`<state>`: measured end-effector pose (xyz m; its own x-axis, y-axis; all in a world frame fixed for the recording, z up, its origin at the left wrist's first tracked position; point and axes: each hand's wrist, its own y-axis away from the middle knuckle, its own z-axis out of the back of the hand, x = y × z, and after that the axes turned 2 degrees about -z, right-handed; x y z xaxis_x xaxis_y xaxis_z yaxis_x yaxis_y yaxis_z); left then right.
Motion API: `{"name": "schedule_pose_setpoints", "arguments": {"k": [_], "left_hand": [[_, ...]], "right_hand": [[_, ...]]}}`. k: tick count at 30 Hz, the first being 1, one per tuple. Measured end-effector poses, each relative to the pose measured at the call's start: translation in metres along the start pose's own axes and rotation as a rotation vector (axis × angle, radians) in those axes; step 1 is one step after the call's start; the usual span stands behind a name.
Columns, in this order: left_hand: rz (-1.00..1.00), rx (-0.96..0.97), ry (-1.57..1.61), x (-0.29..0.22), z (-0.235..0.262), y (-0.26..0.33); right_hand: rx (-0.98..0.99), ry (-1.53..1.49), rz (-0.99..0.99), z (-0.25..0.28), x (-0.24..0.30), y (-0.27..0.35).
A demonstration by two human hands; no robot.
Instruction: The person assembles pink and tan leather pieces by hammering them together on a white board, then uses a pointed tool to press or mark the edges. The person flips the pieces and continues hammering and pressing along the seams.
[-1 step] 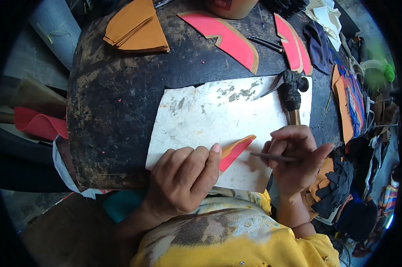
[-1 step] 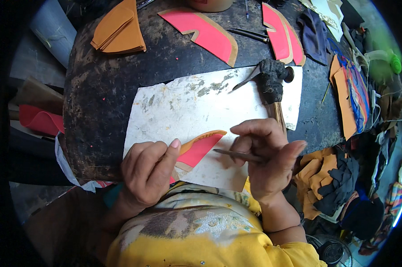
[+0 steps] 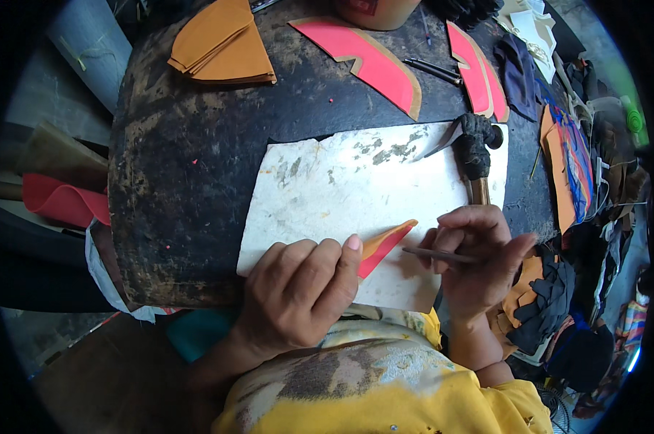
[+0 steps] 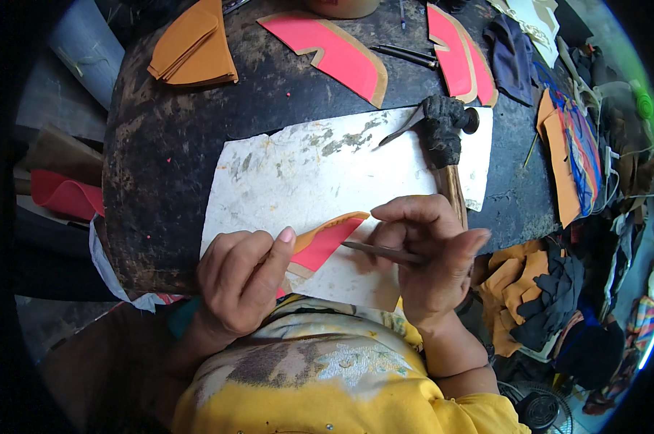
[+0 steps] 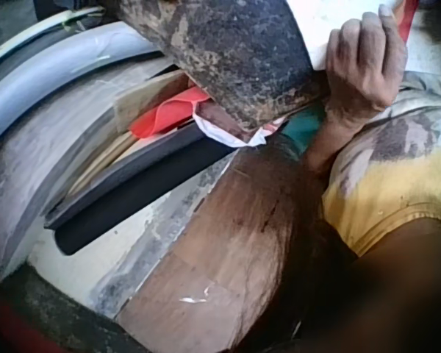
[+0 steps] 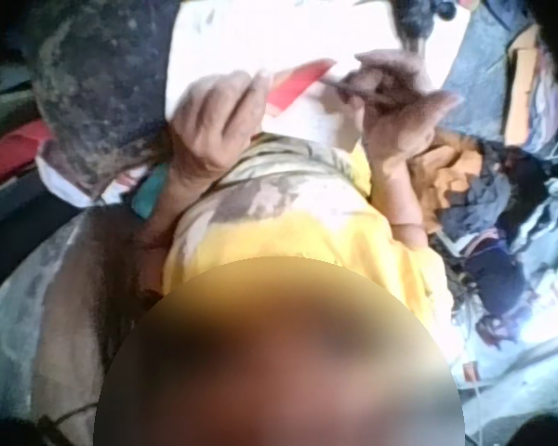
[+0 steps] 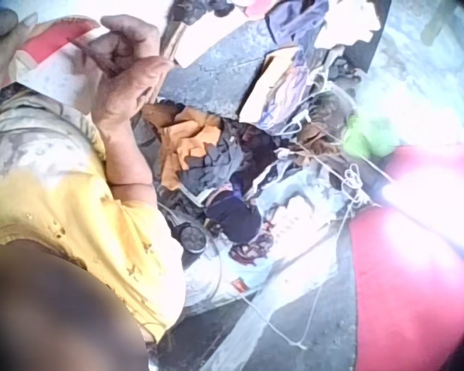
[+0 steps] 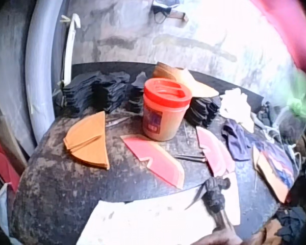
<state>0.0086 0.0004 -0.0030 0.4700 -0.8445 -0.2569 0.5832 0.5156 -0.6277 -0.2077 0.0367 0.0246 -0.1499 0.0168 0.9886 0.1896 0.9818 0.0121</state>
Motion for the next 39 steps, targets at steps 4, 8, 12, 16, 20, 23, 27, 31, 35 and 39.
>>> {"name": "schedule_pose_setpoints", "arguments": {"k": [4,8,12,16,20,23,27,31,35,39], "left_hand": [[-0.014,-0.018,-0.037,0.003,-0.004,-0.001],[0.142,0.023,0.101,0.008,-0.007,-0.003],[0.275,0.116,0.201,0.009,-0.004,-0.004],[0.287,0.165,0.197,0.009,-0.002,-0.004],[0.268,0.199,0.147,0.007,-0.001,-0.003],[0.223,0.212,0.087,0.007,-0.001,-0.003],[0.193,0.212,0.061,0.006,-0.001,-0.004],[0.194,0.210,0.060,0.005,-0.001,-0.004],[0.198,0.214,0.069,0.004,-0.001,-0.004],[0.197,0.214,0.072,0.005,-0.001,-0.004]], "right_hand": [[-0.120,0.079,-0.022,-0.007,-0.011,0.007],[0.059,0.033,0.094,-0.004,-0.014,0.001],[0.179,0.491,0.361,-0.005,-0.014,-0.010],[0.229,0.591,0.405,-0.011,-0.016,-0.012],[0.320,0.640,0.468,-0.012,-0.018,-0.014],[0.355,0.717,0.499,-0.013,-0.019,-0.015],[0.380,0.746,0.525,-0.014,-0.018,-0.016],[0.387,0.747,0.535,-0.015,-0.019,-0.017],[0.427,0.788,0.544,-0.015,-0.019,-0.018],[0.449,0.802,0.572,-0.016,-0.019,-0.018]]}}
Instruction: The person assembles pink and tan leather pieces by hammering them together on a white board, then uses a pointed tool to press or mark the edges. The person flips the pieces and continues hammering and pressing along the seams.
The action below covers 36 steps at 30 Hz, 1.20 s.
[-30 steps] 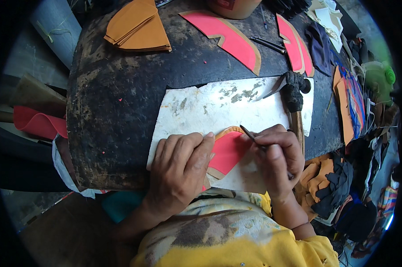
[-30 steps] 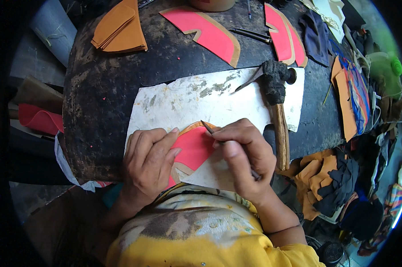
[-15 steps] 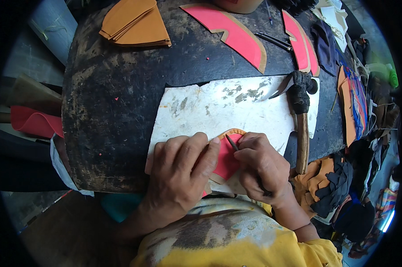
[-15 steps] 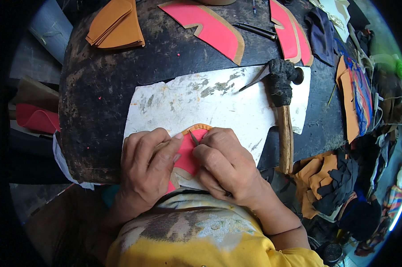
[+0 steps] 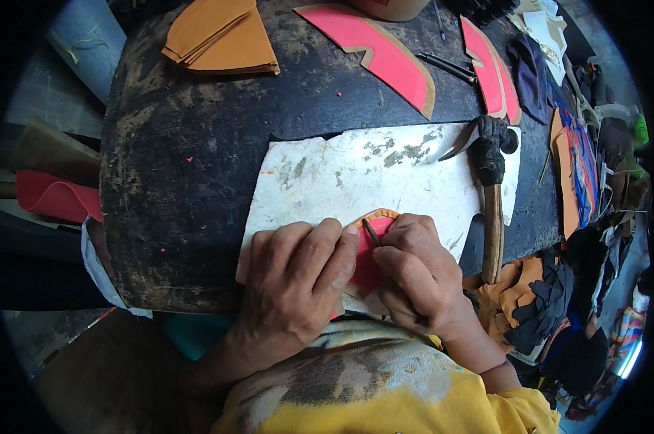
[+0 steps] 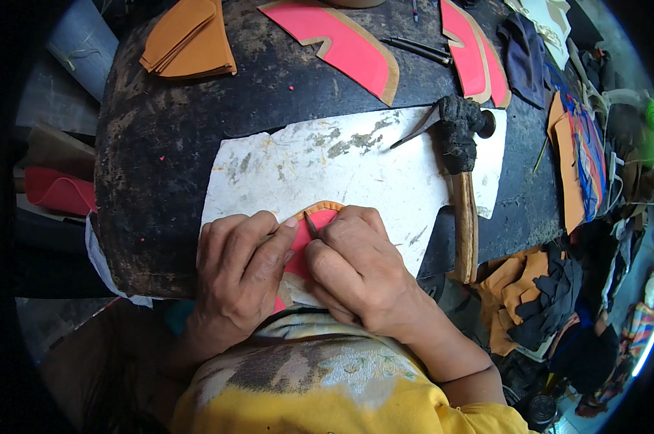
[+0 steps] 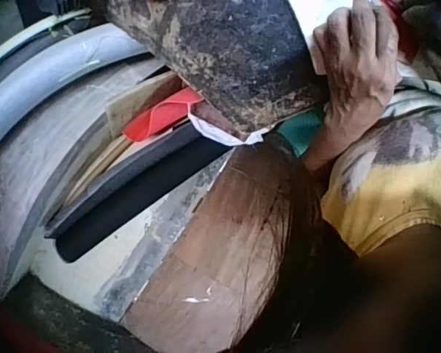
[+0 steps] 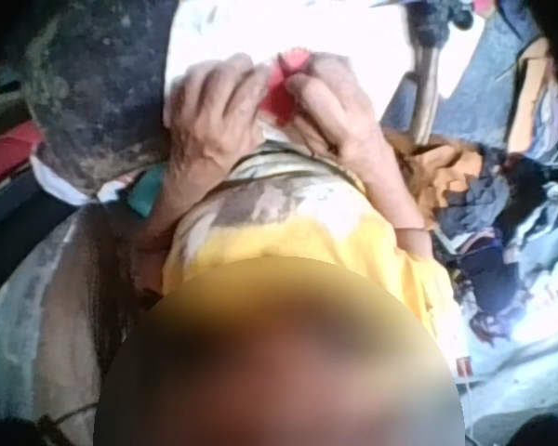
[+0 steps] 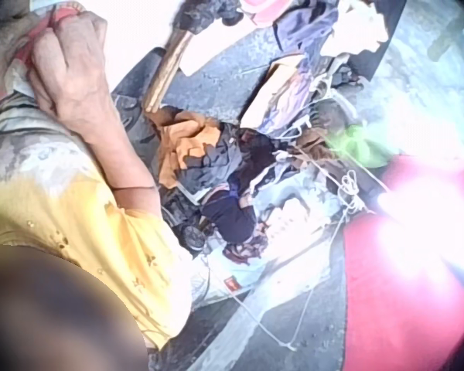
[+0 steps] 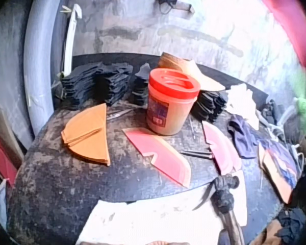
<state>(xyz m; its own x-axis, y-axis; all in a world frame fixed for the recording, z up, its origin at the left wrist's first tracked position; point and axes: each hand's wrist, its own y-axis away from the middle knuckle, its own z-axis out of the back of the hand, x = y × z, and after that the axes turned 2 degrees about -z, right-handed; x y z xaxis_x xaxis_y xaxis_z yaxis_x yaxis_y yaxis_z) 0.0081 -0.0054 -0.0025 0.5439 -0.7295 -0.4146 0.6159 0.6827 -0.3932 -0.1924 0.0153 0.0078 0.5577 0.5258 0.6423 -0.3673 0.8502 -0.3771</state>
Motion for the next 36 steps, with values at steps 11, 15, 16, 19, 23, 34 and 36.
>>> {"name": "schedule_pose_setpoints", "arguments": {"k": [11,15,16,19,23,34,36], "left_hand": [[0.027,-0.028,0.030,0.001,-0.001,0.003],[0.065,-0.058,0.070,0.002,-0.001,0.006],[0.055,-0.056,0.064,0.002,-0.001,0.007],[0.032,-0.063,0.048,0.003,-0.002,0.008],[0.027,-0.072,0.029,0.003,-0.002,0.008],[0.057,-0.126,0.056,0.003,-0.003,0.009],[0.133,-0.148,0.110,0.001,0.002,0.011]], "right_hand": [[0.052,0.027,0.003,0.000,0.002,-0.001],[-0.003,-0.025,-0.022,-0.002,0.003,-0.002],[-0.034,-0.051,-0.040,-0.003,0.003,-0.003],[-0.019,-0.054,-0.031,-0.003,0.003,-0.004],[0.019,0.021,0.008,-0.004,0.005,-0.004],[0.003,-0.020,0.003,-0.008,0.007,-0.005],[0.002,-0.013,0.009,-0.008,0.007,-0.005]]}}
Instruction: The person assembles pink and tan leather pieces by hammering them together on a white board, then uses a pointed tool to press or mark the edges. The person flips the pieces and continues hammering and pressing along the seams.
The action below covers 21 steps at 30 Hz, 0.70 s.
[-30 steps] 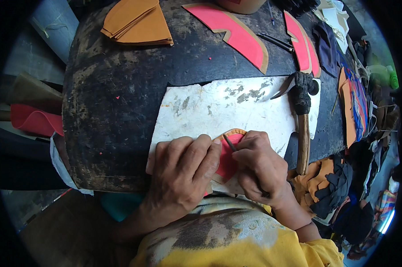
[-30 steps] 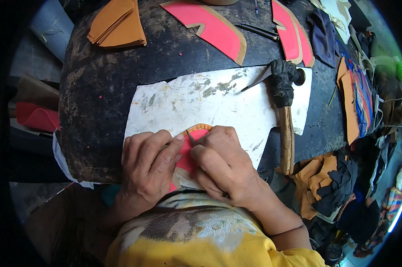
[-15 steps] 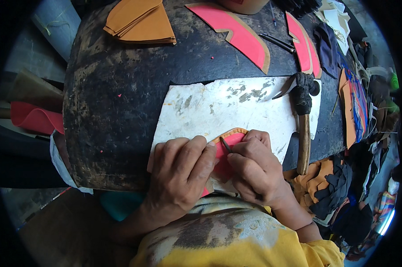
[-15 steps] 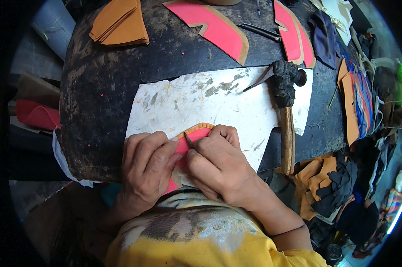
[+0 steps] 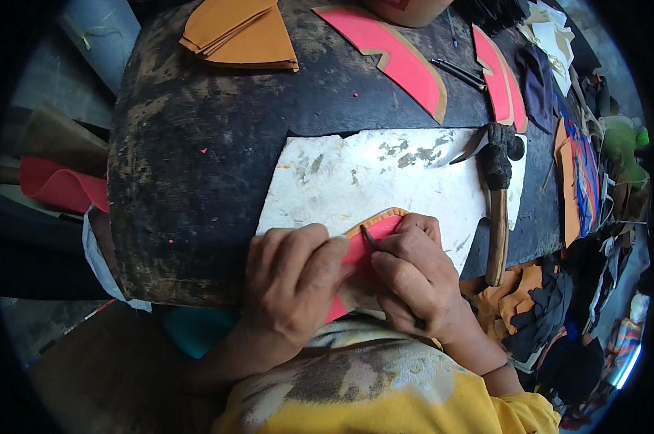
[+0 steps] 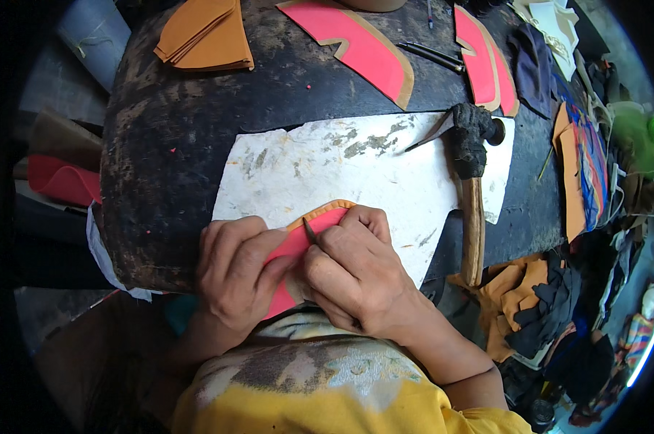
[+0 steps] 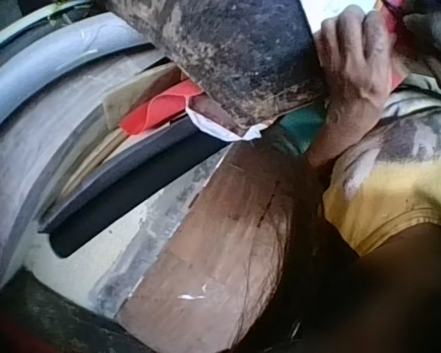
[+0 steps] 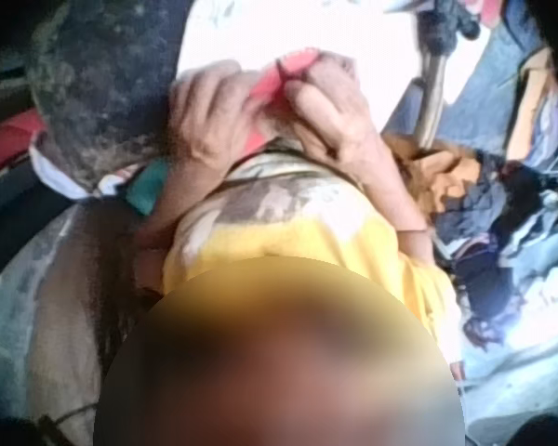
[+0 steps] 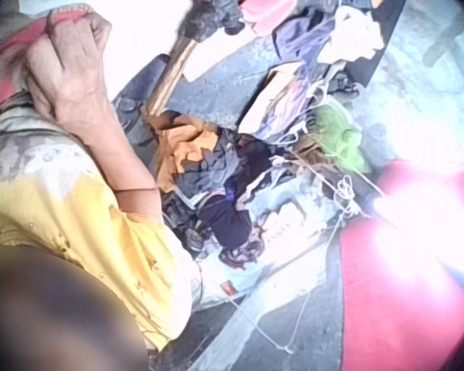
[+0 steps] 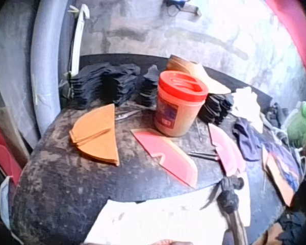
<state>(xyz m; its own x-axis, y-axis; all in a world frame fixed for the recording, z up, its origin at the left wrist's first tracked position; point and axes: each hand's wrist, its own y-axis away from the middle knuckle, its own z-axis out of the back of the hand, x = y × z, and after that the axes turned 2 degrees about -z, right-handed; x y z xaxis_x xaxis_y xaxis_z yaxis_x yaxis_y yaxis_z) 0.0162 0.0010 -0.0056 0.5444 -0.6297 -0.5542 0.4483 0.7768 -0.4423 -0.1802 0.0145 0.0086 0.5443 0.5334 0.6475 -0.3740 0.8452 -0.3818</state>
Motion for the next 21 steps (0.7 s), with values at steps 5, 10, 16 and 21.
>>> {"name": "schedule_pose_setpoints", "arguments": {"k": [5,10,16,21], "left_hand": [[0.065,0.083,0.059,0.000,0.014,0.004],[0.041,0.119,0.043,0.001,0.014,0.006],[-0.033,0.185,-0.011,0.004,0.017,0.009],[-0.061,0.175,-0.028,0.006,0.016,0.010]], "right_hand": [[-0.024,-0.063,-0.035,-0.001,-0.001,0.000],[-0.003,-0.099,-0.049,0.001,-0.003,0.002],[0.025,-0.056,-0.027,0.000,-0.002,0.002],[0.065,-0.070,-0.023,0.002,-0.002,0.001]]}}
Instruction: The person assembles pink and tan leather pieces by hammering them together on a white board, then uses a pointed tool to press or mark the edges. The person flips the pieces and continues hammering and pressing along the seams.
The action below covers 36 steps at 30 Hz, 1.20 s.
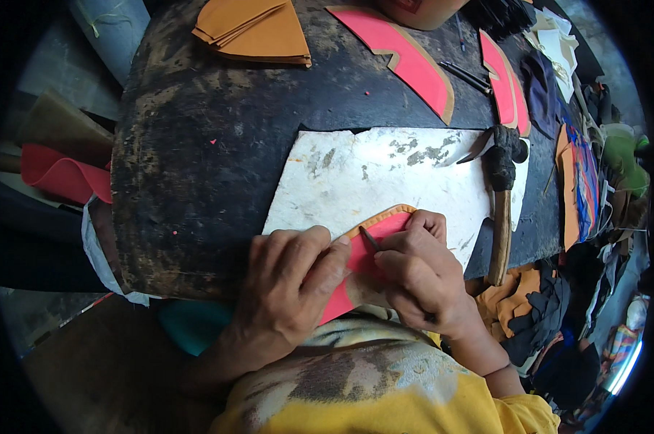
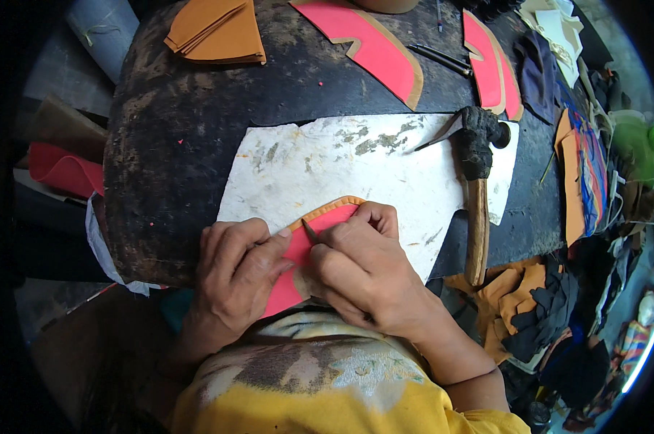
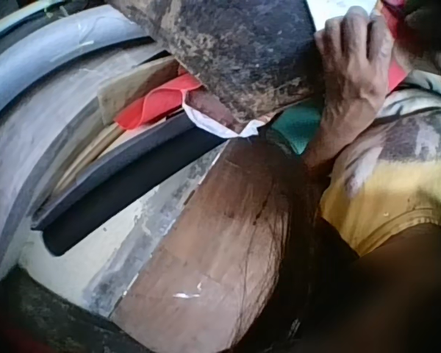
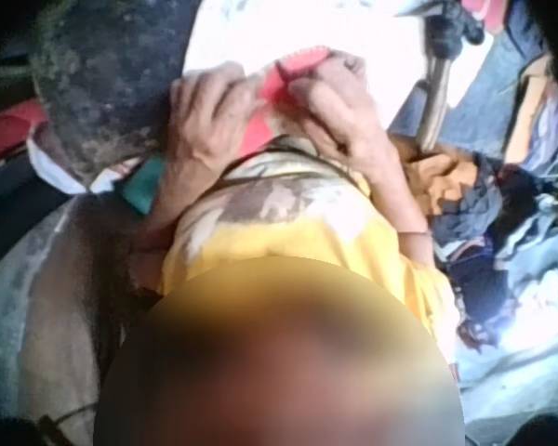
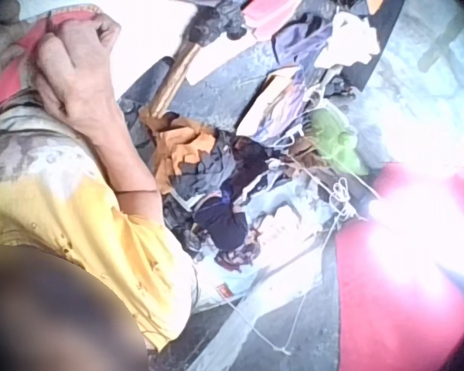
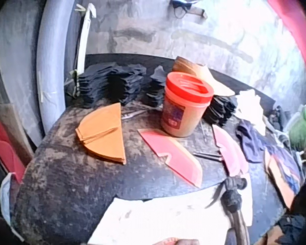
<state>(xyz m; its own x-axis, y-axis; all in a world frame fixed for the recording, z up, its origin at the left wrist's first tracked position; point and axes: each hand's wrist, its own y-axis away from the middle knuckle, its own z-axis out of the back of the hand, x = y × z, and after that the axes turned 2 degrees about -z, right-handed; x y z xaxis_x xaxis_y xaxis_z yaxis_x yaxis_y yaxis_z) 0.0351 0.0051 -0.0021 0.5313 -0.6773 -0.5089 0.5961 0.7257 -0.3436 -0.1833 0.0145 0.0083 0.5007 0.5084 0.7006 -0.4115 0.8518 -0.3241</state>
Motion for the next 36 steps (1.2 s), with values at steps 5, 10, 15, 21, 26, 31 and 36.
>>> {"name": "schedule_pose_setpoints", "arguments": {"k": [5,10,15,21,26,31,36], "left_hand": [[0.001,0.016,-0.002,0.000,0.002,0.001],[-0.013,0.001,-0.002,0.000,0.000,0.003],[0.016,-0.069,0.030,0.000,-0.004,0.003],[0.203,-0.080,0.105,-0.012,0.008,0.002],[0.198,-0.002,0.148,-0.013,0.018,0.005],[0.012,-0.257,-0.013,-0.017,0.020,0.007],[-0.178,-0.358,-0.253,-0.022,0.025,0.008]], "right_hand": [[-0.022,0.001,-0.013,-0.001,0.000,-0.001],[0.046,0.042,0.019,0.001,0.001,-0.002],[0.014,-0.006,-0.001,0.000,0.001,-0.001],[-0.044,-0.042,-0.036,0.005,-0.001,0.002],[-0.272,0.055,-0.226,0.003,0.000,0.002],[-0.357,0.111,-0.215,0.002,0.004,0.003],[-0.376,0.111,-0.073,0.004,0.003,0.006]]}}
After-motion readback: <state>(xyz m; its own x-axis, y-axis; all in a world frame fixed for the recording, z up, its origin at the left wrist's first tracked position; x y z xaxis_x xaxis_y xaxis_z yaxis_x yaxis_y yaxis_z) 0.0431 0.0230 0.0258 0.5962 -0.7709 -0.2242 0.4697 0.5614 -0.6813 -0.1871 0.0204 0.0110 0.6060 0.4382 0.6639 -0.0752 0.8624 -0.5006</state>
